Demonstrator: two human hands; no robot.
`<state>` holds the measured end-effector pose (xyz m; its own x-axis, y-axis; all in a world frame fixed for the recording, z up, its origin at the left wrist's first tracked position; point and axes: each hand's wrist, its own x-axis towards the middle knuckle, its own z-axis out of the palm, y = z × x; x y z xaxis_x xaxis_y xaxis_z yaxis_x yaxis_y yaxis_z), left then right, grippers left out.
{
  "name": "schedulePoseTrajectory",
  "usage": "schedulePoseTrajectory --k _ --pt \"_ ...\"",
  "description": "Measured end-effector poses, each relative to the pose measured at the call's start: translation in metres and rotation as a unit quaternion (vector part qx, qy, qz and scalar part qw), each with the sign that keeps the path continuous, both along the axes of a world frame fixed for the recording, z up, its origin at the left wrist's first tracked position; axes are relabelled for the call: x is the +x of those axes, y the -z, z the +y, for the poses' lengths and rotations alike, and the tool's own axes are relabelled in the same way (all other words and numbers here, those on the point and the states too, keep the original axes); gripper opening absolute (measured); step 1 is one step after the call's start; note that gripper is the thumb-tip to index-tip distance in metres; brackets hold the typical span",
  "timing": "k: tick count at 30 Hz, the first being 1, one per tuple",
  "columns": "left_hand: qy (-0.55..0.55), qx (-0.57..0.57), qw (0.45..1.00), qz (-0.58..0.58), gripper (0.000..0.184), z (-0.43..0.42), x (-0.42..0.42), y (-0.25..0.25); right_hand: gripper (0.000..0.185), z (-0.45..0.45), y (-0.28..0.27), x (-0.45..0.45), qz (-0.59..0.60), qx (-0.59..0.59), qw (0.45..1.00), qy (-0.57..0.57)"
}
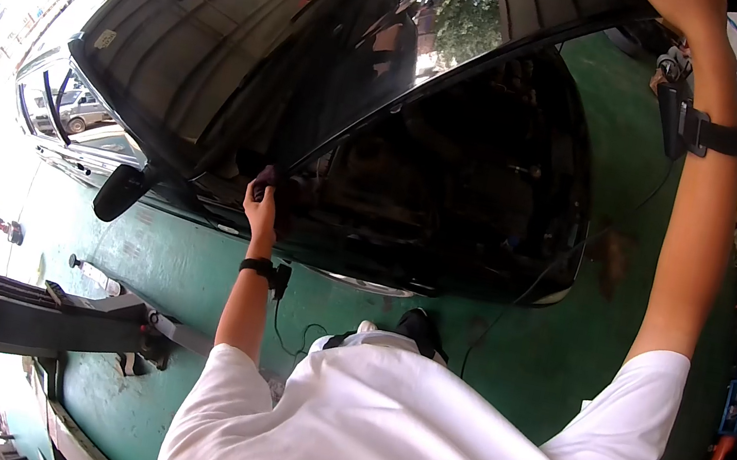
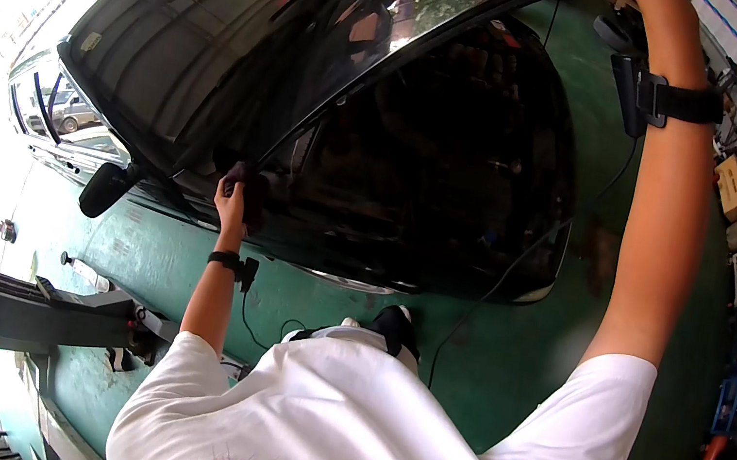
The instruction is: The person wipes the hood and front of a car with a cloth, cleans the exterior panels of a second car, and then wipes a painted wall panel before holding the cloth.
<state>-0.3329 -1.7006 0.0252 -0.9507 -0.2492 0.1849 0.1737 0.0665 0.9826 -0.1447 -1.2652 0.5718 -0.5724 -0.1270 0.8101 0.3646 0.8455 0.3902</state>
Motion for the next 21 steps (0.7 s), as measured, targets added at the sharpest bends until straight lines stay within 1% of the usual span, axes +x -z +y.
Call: schedulePoseTrajectory --k 2,4,6,7,9,11,12,13,15,17,18,20,21 --pt "-0.013 -0.014 1.0 0.0 0.027 0.008 0.01 -0.02 0.034 0.005 -0.002 -0.004 -0.018 -0.014 1.0 0.014" --pt "-0.025 -0.023 0.999 0.006 0.028 0.023 0.016 -0.058 0.035 -0.003 -0.001 -0.001 -0.008 -0.014 1.0 0.015" --pt "0.035 -0.102 0.994 0.014 0.029 0.035 0.019 -0.098 0.037 -0.008 0.0 0.003 -0.005 -0.019 1.0 0.014" --pt "0.044 -0.16 0.985 0.049 0.029 0.039 0.013 -0.11 0.038 -0.01 -0.003 0.004 -0.015 -0.029 0.999 0.017" --pt "0.12 -0.228 0.965 0.06 0.032 0.053 0.017 -0.16 0.042 -0.014 -0.005 0.005 -0.044 -0.047 0.998 0.025" --pt "0.171 -0.228 0.954 0.094 0.033 0.079 0.034 -0.212 0.043 -0.019 0.003 0.005 -0.033 -0.034 0.999 0.016" --pt "0.176 -0.237 0.95 0.105 0.035 0.092 0.046 -0.238 0.043 -0.021 0.002 0.006 -0.03 -0.029 0.999 0.015" --pt "0.172 -0.254 0.943 0.127 0.035 0.105 0.051 -0.252 0.043 -0.023 0.002 0.007 -0.027 -0.024 0.999 0.014" --pt "0.172 -0.271 0.935 0.15 0.036 0.116 0.044 -0.265 0.042 -0.027 0.002 0.006 -0.024 -0.024 0.999 0.017" --pt "0.192 -0.281 0.933 0.114 0.035 0.122 0.032 -0.27 0.042 -0.023 -0.001 0.007 -0.023 -0.022 0.999 0.027" --pt "0.204 -0.272 0.937 0.077 0.035 0.12 0.024 -0.268 0.042 -0.02 -0.003 0.005 -0.03 -0.03 0.998 0.036" --pt "0.136 -0.311 0.933 0.118 0.036 0.112 -0.009 -0.23 0.042 -0.015 -0.004 0.003 -0.039 -0.039 0.997 0.048" --pt "0.118 -0.341 0.928 0.093 0.037 0.103 -0.024 -0.212 0.042 -0.015 -0.004 0.003 -0.037 -0.04 0.998 0.043"
